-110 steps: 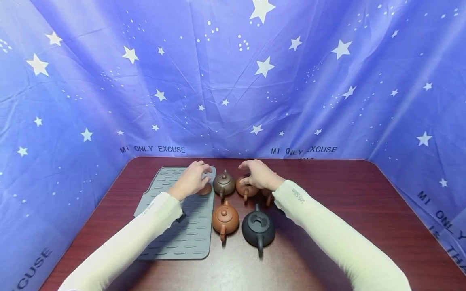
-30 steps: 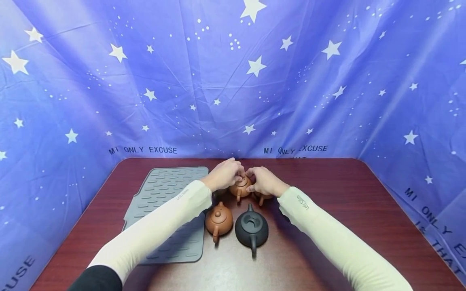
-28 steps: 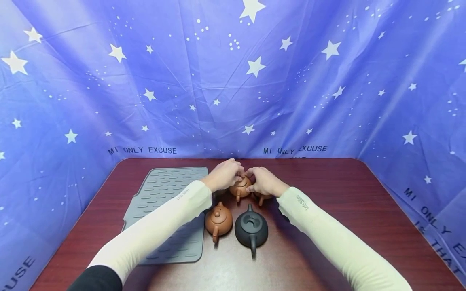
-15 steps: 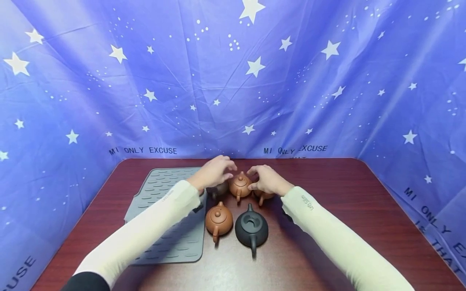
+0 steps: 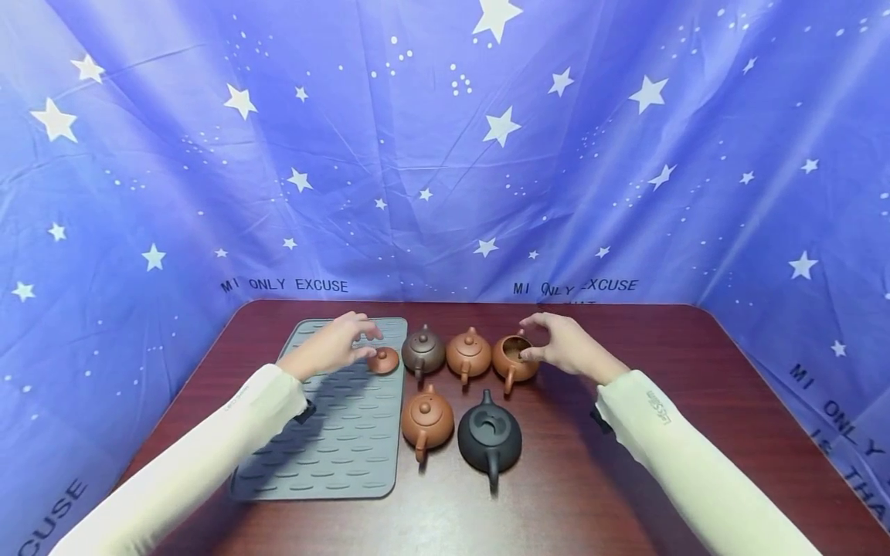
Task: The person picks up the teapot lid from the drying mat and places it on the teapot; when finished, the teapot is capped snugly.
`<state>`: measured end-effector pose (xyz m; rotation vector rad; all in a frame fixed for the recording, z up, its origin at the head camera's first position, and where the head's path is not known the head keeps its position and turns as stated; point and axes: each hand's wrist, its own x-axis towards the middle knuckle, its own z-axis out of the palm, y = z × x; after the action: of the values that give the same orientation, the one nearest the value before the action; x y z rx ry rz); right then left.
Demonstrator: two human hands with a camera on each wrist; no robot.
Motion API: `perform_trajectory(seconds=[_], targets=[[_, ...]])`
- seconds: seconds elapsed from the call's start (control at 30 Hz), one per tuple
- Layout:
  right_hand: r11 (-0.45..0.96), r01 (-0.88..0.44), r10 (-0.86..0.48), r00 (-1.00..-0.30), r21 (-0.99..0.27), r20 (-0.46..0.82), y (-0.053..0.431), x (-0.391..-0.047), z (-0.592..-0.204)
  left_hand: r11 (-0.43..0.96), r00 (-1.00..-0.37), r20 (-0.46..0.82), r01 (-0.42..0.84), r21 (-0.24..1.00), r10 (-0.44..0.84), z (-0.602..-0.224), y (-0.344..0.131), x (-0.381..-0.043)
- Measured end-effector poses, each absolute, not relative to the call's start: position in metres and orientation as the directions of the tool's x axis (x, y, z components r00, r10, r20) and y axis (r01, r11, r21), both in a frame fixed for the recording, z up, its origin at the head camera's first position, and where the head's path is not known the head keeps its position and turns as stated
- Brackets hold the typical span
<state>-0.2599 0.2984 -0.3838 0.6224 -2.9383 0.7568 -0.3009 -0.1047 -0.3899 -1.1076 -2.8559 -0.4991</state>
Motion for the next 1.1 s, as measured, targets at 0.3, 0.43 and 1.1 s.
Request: perform_trajectory(seconds=[0.3,0.43,1.1], targets=[[0.766,-0.413,-0.385,-0.909,-0.493,0.162,0.306,-0.252,-0.407,0.714,-0.773,0.123,0.625,0.317,0.622,-0.41,-0.105,-0.301],[0.76,-0.422,-0.381,-0.905,-0.494,0.187,0.307,-0.251,-0.412,0.719,-0.774,0.119,0.624,0.307,0.622,-0.413,-0.103,-0.302],[0.757,-0.411,-0.382,-0.909,-0.508,0.166,0.31,-0.253,-0.416,0.702,-0.748,0.219,0.663,0.26,0.626,-0.422,-0.098,-0.308]])
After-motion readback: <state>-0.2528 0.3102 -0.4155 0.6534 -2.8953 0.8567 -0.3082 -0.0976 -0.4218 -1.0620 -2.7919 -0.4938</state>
